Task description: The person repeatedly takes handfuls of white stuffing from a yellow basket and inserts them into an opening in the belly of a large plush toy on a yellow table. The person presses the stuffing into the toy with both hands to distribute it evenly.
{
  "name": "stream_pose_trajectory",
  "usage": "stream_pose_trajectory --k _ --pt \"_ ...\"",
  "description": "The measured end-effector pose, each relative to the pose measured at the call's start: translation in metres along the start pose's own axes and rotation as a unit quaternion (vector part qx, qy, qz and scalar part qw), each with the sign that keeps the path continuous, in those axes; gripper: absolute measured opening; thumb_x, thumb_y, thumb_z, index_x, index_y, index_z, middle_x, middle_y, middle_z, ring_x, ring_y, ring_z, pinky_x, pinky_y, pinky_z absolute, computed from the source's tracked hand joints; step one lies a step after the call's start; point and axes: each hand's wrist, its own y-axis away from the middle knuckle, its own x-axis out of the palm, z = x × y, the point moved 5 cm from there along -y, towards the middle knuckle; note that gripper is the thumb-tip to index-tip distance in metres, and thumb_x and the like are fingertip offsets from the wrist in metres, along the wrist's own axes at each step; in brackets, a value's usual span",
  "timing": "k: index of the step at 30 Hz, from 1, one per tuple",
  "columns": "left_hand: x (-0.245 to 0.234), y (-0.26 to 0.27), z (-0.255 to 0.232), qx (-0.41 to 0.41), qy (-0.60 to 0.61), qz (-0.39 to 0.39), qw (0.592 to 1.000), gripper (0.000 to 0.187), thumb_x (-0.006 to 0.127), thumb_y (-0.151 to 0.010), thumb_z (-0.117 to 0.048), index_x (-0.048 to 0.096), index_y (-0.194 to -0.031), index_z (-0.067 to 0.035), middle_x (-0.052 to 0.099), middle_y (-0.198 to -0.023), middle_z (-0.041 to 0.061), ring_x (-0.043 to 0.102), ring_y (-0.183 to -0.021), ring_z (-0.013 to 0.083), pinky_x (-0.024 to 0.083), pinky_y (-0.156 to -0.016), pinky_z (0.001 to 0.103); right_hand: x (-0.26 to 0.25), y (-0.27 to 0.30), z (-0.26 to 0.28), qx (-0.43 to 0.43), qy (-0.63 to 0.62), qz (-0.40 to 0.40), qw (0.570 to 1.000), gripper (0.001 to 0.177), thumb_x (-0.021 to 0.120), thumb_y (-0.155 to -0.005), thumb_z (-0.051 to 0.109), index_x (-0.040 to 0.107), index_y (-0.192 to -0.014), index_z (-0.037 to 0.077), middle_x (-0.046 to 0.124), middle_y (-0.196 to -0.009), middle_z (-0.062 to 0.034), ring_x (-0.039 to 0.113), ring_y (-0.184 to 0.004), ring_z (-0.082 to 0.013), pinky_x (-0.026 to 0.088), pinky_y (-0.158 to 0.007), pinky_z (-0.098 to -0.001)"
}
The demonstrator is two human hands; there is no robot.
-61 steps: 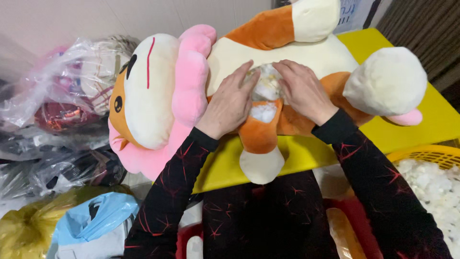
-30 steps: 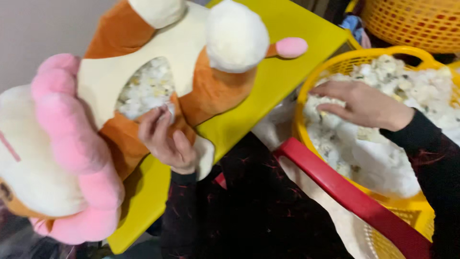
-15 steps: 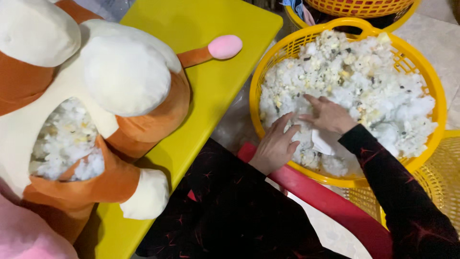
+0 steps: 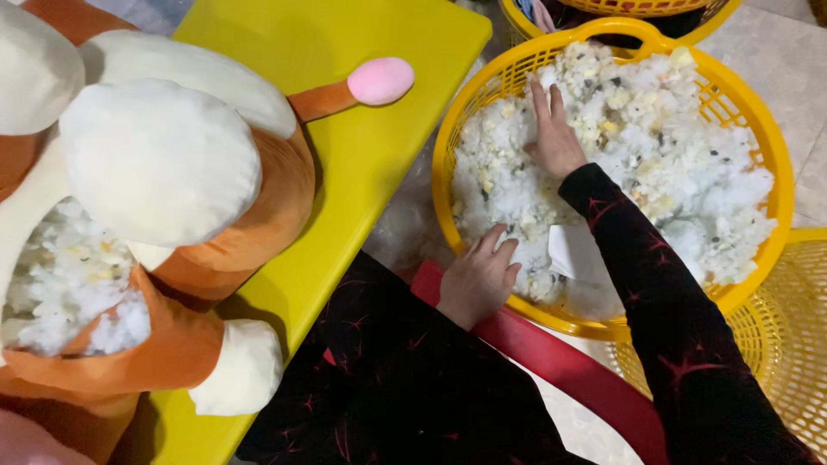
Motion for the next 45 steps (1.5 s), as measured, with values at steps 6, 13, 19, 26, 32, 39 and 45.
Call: stream_pose_trajectory --k 6,13,19,26,32,39,45 --pt "-0.009 0.010 -0.001 -0.001 0.035 -0.049 0.998 0.033 0.066 -0.093 -0.019 0.064 -0.124 -0.007 0.060 -0.138 0.014 0.065 -0.116 0.0337 0.054 -0.096 0.043 0.017 -0.005 -0.015 -0.003 0.071 0.109 0.991 0.043 0.076 -0.086 0.004 0.065 -0.127 -0.001 0.071 -0.109 -0.0303 0.068 -0.106 -0.0453 0.053 -0.094 -0.0503" --pt "0.005 -0.009 0.015 -0.202 0.390 -0.145 0.887 0.051 0.065 -0.097 -0.019 0.046 -0.144 -0.010 0.058 -0.138 0.010 0.066 -0.102 0.0252 0.057 -0.081 0.033 -0.056 0.074 0.063 -0.055 -0.029 0.024 0.998 0.041 0.075 -0.080 -0.001 0.067 -0.120 -0.004 0.061 -0.109 -0.0202 0.065 -0.082 -0.0333 0.054 -0.075 -0.0412" --pt "-0.019 -0.012 -0.004 -0.175 0.518 -0.187 0.816 0.064 0.063 -0.103 -0.018 0.034 -0.160 -0.013 0.054 -0.131 0.005 0.062 -0.102 0.0168 0.059 -0.078 0.029 -0.082 0.133 0.174 -0.110 -0.080 0.069 0.988 0.044 0.073 -0.076 -0.004 0.065 -0.119 -0.001 0.053 -0.127 -0.0192 0.063 -0.080 -0.0321 0.053 -0.073 -0.0380" --pt "-0.186 0.071 -0.044 -0.046 0.157 -0.319 0.933 0.038 0.069 -0.091 0.002 0.071 -0.129 -0.006 0.068 -0.125 0.012 0.073 -0.112 0.0275 0.061 -0.090 0.033 -0.096 0.145 0.301 -0.318 -0.164 0.050 0.933 0.042 0.070 -0.077 -0.003 0.066 -0.119 0.002 0.065 -0.130 -0.0164 0.070 -0.105 -0.0313 0.057 -0.085 -0.0356" --pt "-0.307 0.170 -0.038 -0.087 -0.003 -0.413 0.907 0.037 0.071 -0.080 0.009 0.077 -0.113 -0.007 0.072 -0.114 0.011 0.072 -0.092 0.0224 0.059 -0.078 0.031 -0.051 0.147 0.420 -0.414 -0.257 0.031 0.872 0.027 0.068 -0.086 -0.005 0.067 -0.113 0.000 0.073 -0.119 -0.0156 0.075 -0.101 -0.0292 0.059 -0.085 -0.0328" --pt "-0.434 0.203 0.060 -0.143 -0.326 -0.370 0.858 0.030 0.067 -0.091 0.003 0.068 -0.121 -0.002 0.061 -0.129 0.016 0.065 -0.114 0.0330 0.057 -0.095 0.040 0.051 0.077 0.602 -0.568 -0.240 0.037 0.787 0.038 0.058 -0.084 -0.015 0.066 -0.119 -0.004 0.067 -0.119 -0.0209 0.065 -0.110 -0.0421 0.055 -0.096 -0.0448" --pt "-0.432 0.230 0.078 -0.156 -0.400 -0.270 0.862 0.048 0.062 -0.085 -0.007 0.060 -0.132 0.002 0.052 -0.146 0.023 0.052 -0.128 0.0382 0.049 -0.101 0.047 0.075 0.060 0.594 -0.557 -0.120 0.050 0.821 0.046 0.060 -0.084 -0.011 0.064 -0.128 -0.002 0.059 -0.135 -0.0223 0.062 -0.116 -0.0428 0.052 -0.097 -0.0448"
